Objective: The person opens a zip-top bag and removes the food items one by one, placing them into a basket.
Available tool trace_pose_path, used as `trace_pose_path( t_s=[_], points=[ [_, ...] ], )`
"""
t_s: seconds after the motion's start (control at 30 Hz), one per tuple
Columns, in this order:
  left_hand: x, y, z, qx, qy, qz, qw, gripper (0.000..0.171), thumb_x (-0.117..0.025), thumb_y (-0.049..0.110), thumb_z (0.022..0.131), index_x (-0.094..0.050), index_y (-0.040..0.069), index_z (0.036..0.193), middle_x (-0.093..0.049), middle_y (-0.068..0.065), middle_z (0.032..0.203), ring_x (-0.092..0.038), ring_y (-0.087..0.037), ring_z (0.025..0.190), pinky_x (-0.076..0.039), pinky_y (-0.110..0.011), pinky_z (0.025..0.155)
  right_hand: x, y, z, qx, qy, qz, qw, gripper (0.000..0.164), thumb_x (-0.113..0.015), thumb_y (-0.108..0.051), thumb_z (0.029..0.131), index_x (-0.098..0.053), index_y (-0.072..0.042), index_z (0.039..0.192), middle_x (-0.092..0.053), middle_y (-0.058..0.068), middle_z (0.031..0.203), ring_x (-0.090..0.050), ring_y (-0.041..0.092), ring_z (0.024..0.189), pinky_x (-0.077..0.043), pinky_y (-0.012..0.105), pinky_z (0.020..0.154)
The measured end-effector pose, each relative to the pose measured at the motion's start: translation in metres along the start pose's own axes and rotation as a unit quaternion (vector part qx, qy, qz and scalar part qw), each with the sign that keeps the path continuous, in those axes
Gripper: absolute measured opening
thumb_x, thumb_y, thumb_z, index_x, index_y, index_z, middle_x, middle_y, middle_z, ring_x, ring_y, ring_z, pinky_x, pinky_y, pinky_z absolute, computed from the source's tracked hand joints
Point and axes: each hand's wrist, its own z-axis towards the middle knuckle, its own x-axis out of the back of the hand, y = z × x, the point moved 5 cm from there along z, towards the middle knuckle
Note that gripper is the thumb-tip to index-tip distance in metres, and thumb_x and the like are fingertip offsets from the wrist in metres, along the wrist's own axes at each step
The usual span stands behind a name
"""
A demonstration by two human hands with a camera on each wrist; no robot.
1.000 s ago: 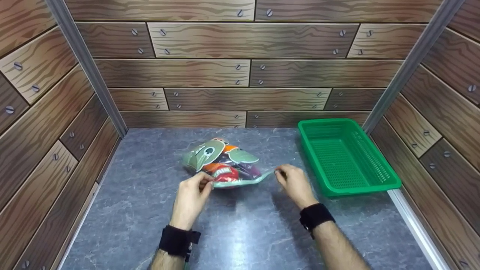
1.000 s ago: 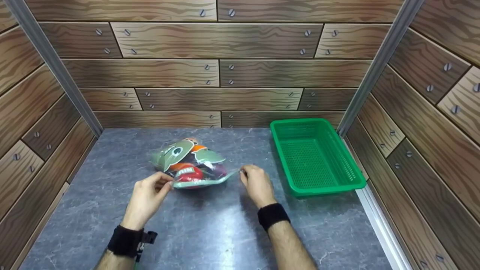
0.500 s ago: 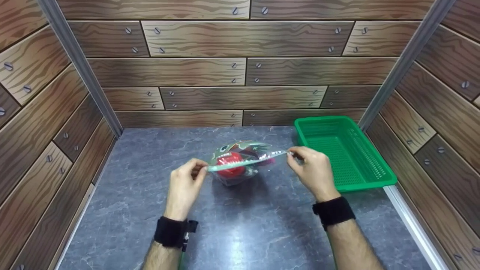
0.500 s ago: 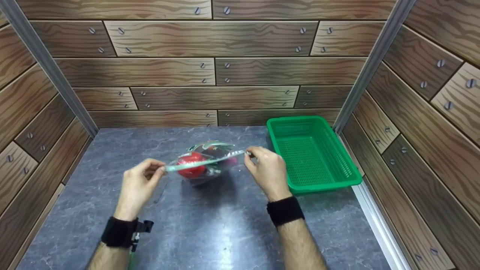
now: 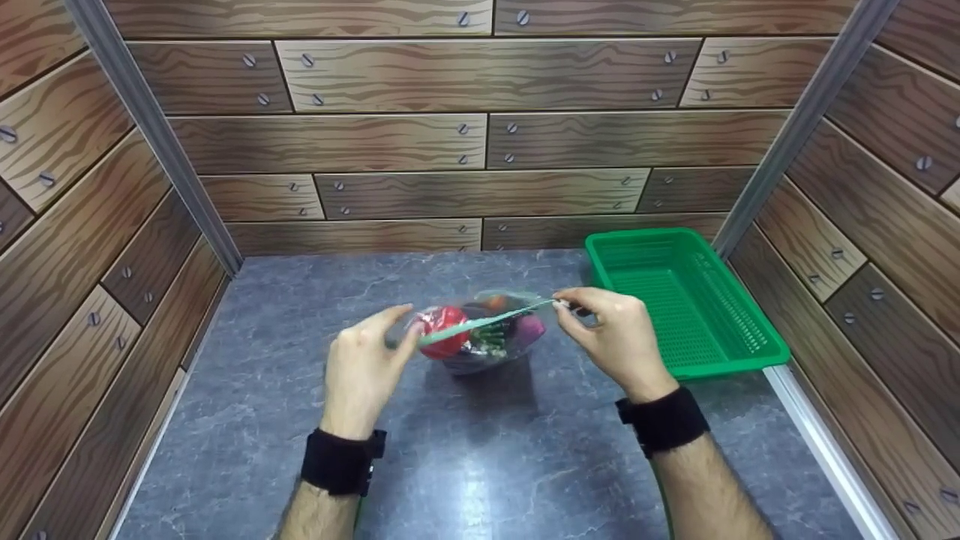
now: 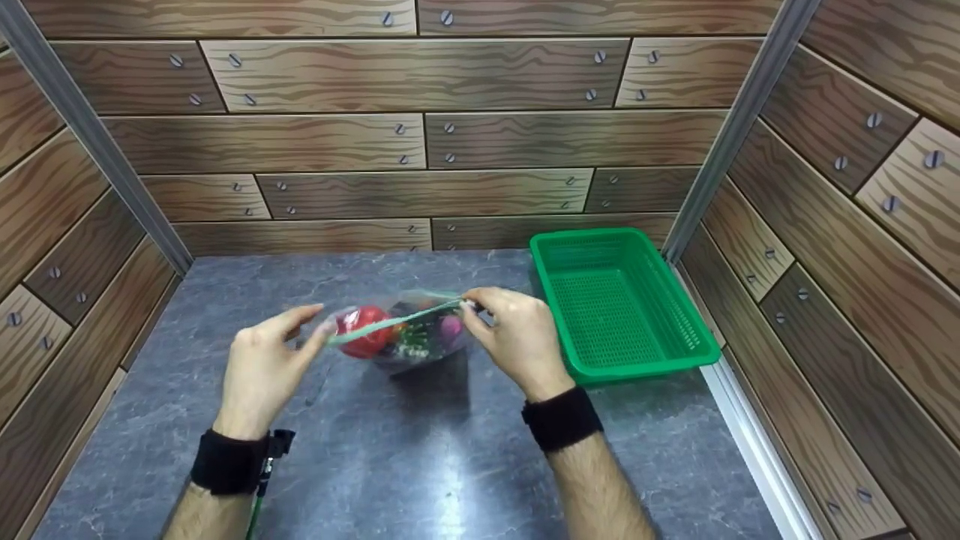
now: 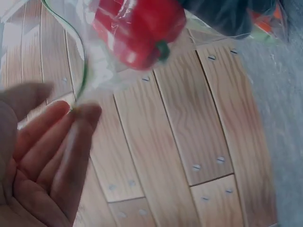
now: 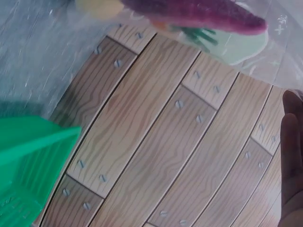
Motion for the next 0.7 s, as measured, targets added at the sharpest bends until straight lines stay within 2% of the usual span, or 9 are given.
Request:
trace_pose_path(
  t_s=[0.1,0.17,0.23,0.3,0.47,0.6,0.7],
  points=[
    [-0.007,0.021,-0.001,-0.054,-0.015,0.02,0.9983,0.034,-0.095,0.034,0.102,-0.089,0.013,0.128,-0.092,-0.01,0.12,-0.089,-0.024,0.084,-0.074,-0.043,0.077,-0.005,-0.008,0.001,0.006,-0.006,0.009,1.0,0.008,-0.091,-0.004,0.101,-0.09,-0.006,0.108,-0.091,0.011,0.102,-0.087,0.022,0.085,-0.073,0.038,0.072],
    [-0.015,0.034,-0.002,-0.085,-0.033,0.024,0.9956,0.036,-0.096,0.037,0.1,-0.089,0.016,0.128,-0.092,-0.007,0.123,-0.092,-0.025,0.101,-0.075,-0.043,0.084,-0.008,-0.013,0.001,0.012,-0.01,0.016,1.0,0.008,-0.091,-0.003,0.1,-0.09,-0.007,0.108,-0.091,0.01,0.101,-0.086,0.021,0.085,-0.073,0.038,0.072],
    [-0.024,0.045,-0.002,-0.105,-0.054,0.022,0.9928,0.037,-0.096,0.038,0.099,-0.089,0.018,0.129,-0.091,-0.005,0.126,-0.091,-0.025,0.108,-0.075,-0.043,0.09,-0.01,-0.017,0.001,0.016,-0.013,0.021,1.0,0.009,-0.091,-0.003,0.099,-0.09,-0.007,0.107,-0.091,0.01,0.101,-0.086,0.02,0.085,-0.072,0.036,0.072],
    [-0.033,0.053,-0.001,-0.117,-0.061,0.029,0.9908,0.032,-0.095,0.035,0.101,-0.09,0.02,0.128,-0.091,-0.003,0.126,-0.091,-0.024,0.11,-0.075,-0.043,0.092,-0.012,-0.02,0.001,0.016,-0.017,0.028,0.999,0.009,-0.091,-0.003,0.099,-0.09,-0.007,0.108,-0.091,0.01,0.102,-0.086,0.02,0.085,-0.073,0.036,0.073],
    [-0.042,0.061,0.0,-0.137,-0.047,0.025,0.9892,0.013,-0.09,0.025,0.105,-0.093,0.021,0.117,-0.093,0.002,0.11,-0.091,-0.023,0.093,-0.074,-0.042,0.08,-0.014,-0.017,-0.003,-0.011,-0.035,0.07,0.997,0.008,-0.09,-0.005,0.103,-0.09,-0.007,0.111,-0.091,0.01,0.105,-0.086,0.02,0.088,-0.074,0.038,0.076],
    [-0.042,0.06,0.0,-0.152,-0.036,0.021,0.9875,0.009,-0.09,0.021,0.105,-0.093,0.018,0.113,-0.092,0.002,0.102,-0.089,-0.021,0.085,-0.073,-0.04,0.076,-0.016,-0.006,-0.008,-0.064,-0.055,0.125,0.989,0.013,-0.09,-0.009,0.105,-0.09,-0.007,0.118,-0.092,0.007,0.112,-0.087,0.019,0.096,-0.075,0.041,0.083],
    [-0.04,0.059,0.001,-0.151,-0.035,0.017,0.9878,0.008,-0.09,0.02,0.105,-0.092,0.017,0.112,-0.092,0.0,0.1,-0.088,-0.022,0.083,-0.072,-0.04,0.076,-0.019,0.002,-0.012,-0.099,-0.072,0.151,0.981,0.016,-0.089,-0.01,0.105,-0.091,-0.009,0.121,-0.092,0.003,0.115,-0.088,0.018,0.102,-0.075,0.037,0.088]
  ],
)
